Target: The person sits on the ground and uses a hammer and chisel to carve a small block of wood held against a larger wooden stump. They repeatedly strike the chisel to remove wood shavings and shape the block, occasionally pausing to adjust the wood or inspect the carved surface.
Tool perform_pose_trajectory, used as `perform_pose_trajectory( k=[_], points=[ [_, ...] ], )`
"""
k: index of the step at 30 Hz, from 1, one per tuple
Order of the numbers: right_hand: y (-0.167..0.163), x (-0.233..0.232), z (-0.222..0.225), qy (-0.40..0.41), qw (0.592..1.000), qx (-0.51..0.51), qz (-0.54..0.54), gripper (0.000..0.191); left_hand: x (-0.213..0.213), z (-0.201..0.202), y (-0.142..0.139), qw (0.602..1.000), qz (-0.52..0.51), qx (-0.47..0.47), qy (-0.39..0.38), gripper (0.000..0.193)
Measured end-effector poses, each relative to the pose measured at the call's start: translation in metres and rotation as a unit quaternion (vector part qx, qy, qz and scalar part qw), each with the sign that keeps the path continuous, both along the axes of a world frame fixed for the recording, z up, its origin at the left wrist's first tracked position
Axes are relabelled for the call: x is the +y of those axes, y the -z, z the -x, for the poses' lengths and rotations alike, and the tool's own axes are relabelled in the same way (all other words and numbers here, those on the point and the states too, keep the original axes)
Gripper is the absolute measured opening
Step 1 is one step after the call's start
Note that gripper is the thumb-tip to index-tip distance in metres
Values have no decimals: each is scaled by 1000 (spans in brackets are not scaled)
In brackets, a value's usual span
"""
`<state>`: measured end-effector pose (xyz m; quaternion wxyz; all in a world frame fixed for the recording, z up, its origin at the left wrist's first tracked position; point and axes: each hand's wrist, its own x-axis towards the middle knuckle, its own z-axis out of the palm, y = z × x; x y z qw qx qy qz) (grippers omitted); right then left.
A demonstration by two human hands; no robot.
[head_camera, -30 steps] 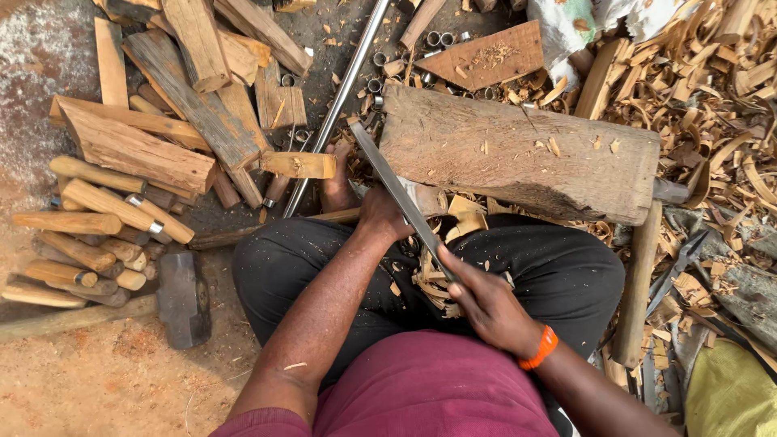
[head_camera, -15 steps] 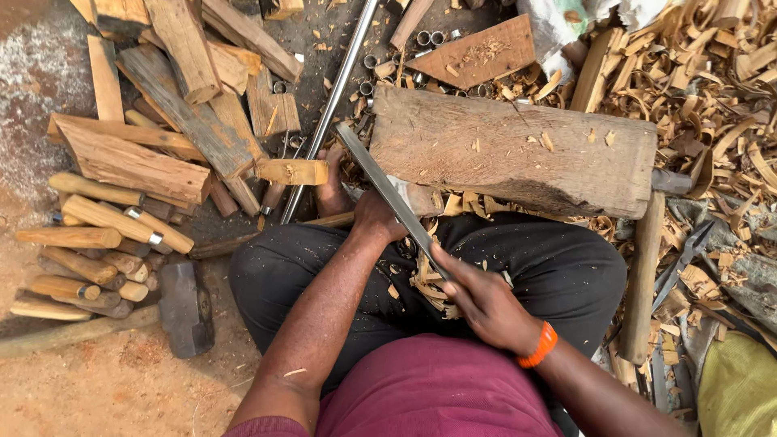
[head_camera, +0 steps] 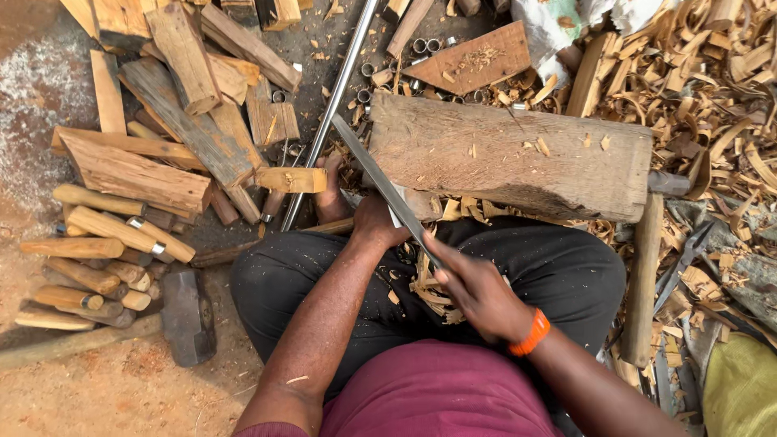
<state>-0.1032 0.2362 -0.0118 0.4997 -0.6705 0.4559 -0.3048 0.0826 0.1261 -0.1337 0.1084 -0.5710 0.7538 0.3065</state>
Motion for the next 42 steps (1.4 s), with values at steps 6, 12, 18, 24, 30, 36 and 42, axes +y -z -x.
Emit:
perform_pose_trajectory(
  k=[6,12,18,24,30,36,42],
  points=[
    [2,-3,2,8,977,117,-180,62,-2,2,-2,999,-33,-20,-8,41],
    [11,-52,-14,11,985,68,-156,59,-7,7,-25,996,-82,-10,-31,38],
    [-6,26,7,11,1000,-4,19,56,-2,2,-9,998,60,2,8,32],
    [16,-45,-10,10,989,70,-126,58,-8,6,-22,993,-112,-21,-29,39],
    [10,-17,-7,23,979,61,-195,62,-6,4,-14,999,-43,5,-14,41],
    [-1,14,4,28,984,86,-151,60,-3,-2,-4,1000,-7,20,-21,39],
    [19,-65,-20,21,993,51,-107,56,-10,7,-21,999,-35,-8,4,34]
  ],
)
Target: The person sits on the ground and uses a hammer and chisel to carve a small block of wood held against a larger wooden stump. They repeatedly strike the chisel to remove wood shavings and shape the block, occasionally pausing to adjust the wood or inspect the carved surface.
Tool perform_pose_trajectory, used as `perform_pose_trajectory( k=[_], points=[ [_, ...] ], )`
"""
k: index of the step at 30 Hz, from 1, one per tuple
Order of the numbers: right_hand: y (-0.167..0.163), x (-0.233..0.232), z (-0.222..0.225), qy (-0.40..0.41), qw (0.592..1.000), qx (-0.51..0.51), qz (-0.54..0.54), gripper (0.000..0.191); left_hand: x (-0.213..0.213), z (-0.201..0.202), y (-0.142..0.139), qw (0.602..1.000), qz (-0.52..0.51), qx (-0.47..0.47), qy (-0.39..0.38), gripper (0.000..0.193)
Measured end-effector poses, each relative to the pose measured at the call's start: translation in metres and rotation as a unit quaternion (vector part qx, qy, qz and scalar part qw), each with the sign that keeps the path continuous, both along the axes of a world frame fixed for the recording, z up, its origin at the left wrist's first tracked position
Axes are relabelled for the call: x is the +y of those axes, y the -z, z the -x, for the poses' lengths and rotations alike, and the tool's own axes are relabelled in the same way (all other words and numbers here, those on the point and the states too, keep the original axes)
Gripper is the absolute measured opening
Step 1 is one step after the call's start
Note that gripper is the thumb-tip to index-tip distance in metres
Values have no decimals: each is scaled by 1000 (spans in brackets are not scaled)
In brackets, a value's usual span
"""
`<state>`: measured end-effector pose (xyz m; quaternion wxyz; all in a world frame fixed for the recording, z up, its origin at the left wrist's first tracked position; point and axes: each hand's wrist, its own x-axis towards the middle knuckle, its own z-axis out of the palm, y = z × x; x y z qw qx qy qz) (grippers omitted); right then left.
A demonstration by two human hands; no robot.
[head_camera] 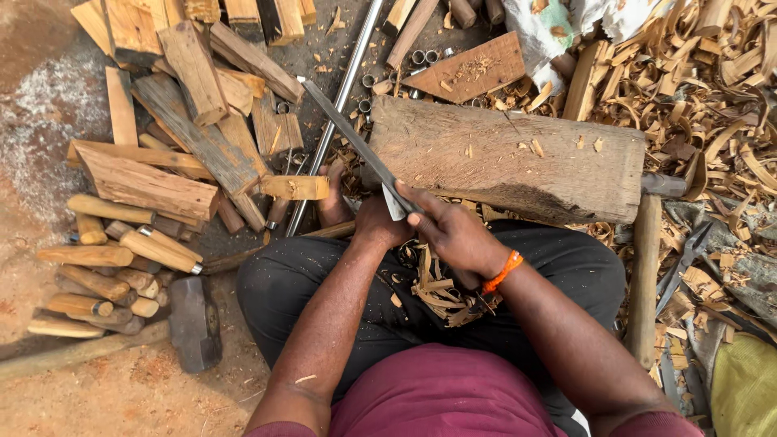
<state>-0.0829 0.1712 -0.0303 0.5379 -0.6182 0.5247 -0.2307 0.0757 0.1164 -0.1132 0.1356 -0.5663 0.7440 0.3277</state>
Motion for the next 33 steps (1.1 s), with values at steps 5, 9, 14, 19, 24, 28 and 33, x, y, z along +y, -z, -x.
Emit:
perform_pose_trajectory(
  k=[5,9,14,19,24,28,33],
  points=[
    [-15,72,16,13,995,33,-96,62,0,-6,13,999,2,15,-30,42],
    [-22,83,22,3,997,-31,77,57,0,-7,21,1000,2,-3,-10,39],
    [-6,-1,2,-25,995,84,40,56,-1,-2,11,1000,-22,-9,-13,33],
    [-12,37,6,5,1000,-3,-29,60,0,-7,20,1000,-3,19,-25,38],
    [-34,79,21,17,999,-8,-31,59,2,-9,31,999,44,15,11,38],
    [-24,6,4,-37,994,95,25,57,1,-5,12,998,-27,26,-58,40],
    [-11,-3,-2,-18,942,-61,330,50,-1,-1,-1,1000,-20,0,-2,38]
  ],
)
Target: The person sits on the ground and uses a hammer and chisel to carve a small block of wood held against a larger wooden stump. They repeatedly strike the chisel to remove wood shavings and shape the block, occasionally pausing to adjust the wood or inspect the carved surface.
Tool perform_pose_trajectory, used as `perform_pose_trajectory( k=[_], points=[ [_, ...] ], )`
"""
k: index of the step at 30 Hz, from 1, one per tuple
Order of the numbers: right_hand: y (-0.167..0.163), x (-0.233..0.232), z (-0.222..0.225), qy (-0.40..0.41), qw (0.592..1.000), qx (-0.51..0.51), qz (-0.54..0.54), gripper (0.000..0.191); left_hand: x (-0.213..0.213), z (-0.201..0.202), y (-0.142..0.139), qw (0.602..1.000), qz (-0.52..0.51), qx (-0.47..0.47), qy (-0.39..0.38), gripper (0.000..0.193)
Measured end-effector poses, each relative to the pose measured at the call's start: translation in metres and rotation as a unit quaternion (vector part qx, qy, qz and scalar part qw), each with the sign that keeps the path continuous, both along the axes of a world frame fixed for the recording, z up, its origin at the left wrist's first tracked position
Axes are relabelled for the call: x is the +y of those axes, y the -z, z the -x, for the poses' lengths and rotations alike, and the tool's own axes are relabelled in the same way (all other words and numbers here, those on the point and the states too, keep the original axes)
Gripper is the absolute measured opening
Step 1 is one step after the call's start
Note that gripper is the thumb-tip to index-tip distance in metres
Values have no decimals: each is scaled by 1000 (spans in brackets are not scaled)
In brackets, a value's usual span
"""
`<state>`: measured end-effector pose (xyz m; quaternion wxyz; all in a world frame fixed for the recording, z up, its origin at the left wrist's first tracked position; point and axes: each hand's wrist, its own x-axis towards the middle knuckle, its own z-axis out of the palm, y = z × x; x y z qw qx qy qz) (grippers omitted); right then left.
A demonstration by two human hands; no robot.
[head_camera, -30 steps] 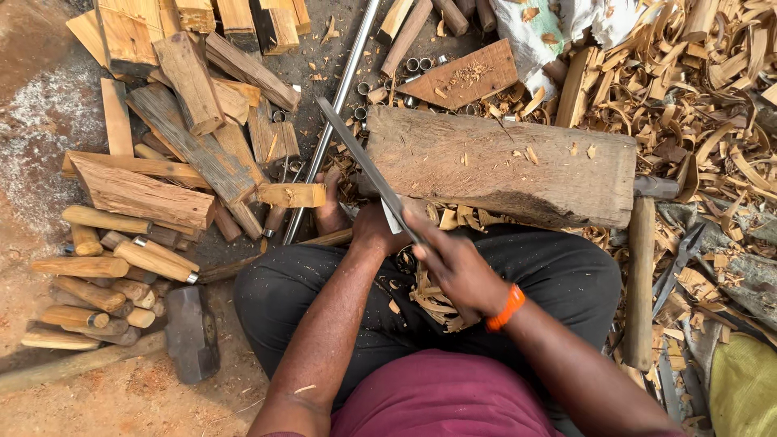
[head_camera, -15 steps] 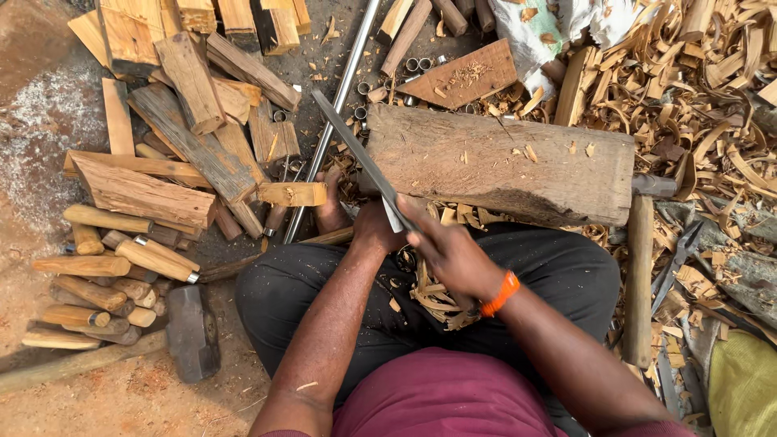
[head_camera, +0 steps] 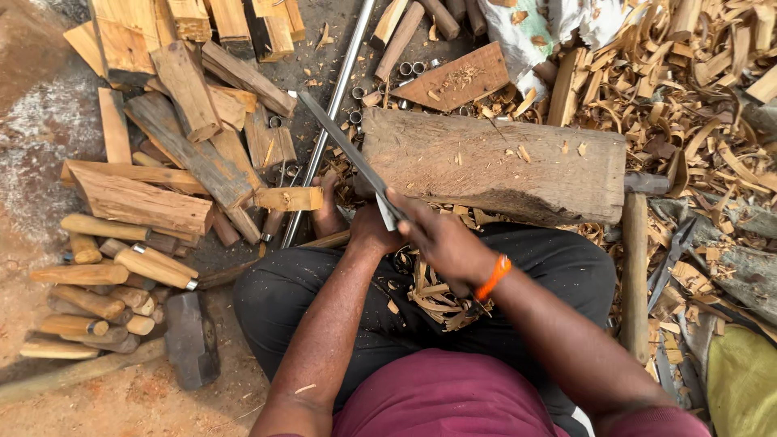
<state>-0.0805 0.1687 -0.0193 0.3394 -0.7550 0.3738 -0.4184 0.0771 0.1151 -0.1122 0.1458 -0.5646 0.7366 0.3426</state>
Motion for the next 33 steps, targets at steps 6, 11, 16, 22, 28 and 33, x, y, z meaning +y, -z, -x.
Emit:
perform_pose_trajectory(
  k=[6,11,16,22,28,33],
  points=[
    [-16,85,27,35,911,83,-402,61,1,-3,10,999,48,5,17,36],
    [1,14,12,10,894,48,-445,62,0,2,-13,999,-23,14,-32,39],
    [0,32,9,7,929,6,-369,61,-3,3,-16,1000,4,25,-15,40],
    [-16,84,30,18,909,39,-415,60,0,-2,4,999,31,16,-6,39],
    [24,6,13,19,899,17,-436,59,-1,4,-12,998,-47,2,-35,39],
    [12,79,25,12,923,-22,-384,59,-4,1,-8,1000,0,4,-7,36]
  ],
)
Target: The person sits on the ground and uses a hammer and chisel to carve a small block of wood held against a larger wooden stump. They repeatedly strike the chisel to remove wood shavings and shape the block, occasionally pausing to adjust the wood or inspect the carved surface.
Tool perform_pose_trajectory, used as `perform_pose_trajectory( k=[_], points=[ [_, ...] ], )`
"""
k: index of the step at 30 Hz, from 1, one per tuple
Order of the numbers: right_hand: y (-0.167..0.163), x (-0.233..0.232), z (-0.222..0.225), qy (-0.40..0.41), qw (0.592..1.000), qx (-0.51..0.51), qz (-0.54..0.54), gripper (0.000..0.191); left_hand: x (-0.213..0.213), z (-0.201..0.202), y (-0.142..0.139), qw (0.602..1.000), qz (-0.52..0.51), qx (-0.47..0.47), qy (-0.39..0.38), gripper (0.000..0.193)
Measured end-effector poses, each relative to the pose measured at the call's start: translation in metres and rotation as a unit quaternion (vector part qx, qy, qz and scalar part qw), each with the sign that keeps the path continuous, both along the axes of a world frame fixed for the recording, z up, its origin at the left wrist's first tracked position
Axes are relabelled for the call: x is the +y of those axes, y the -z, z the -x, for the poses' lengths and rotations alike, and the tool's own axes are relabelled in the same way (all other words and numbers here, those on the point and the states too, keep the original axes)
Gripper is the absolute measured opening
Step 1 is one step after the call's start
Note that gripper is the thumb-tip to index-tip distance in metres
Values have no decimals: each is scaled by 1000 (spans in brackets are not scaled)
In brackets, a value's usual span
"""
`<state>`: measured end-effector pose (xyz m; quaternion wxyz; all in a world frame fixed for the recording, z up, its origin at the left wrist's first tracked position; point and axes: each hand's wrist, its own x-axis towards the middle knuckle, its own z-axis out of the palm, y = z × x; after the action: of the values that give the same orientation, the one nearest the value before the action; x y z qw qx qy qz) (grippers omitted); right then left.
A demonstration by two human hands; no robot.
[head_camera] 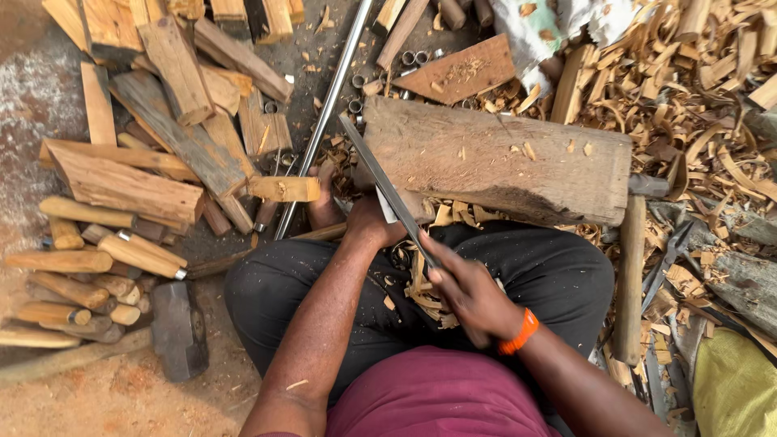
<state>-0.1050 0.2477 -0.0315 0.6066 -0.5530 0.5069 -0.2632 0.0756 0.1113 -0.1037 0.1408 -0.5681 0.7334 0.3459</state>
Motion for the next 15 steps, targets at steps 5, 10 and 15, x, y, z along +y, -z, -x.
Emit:
perform_pose_trajectory(
  k=[5,10,15],
  points=[
    [-2,8,1,-1,1000,12,-25,59,2,-1,0,998,-60,-15,-23,53],
    [20,-59,-18,20,997,54,-43,60,2,2,-9,1000,-20,-9,-7,38],
    [-9,4,-5,-5,998,48,26,61,-1,-1,9,1000,-5,-19,15,39]
  ],
)
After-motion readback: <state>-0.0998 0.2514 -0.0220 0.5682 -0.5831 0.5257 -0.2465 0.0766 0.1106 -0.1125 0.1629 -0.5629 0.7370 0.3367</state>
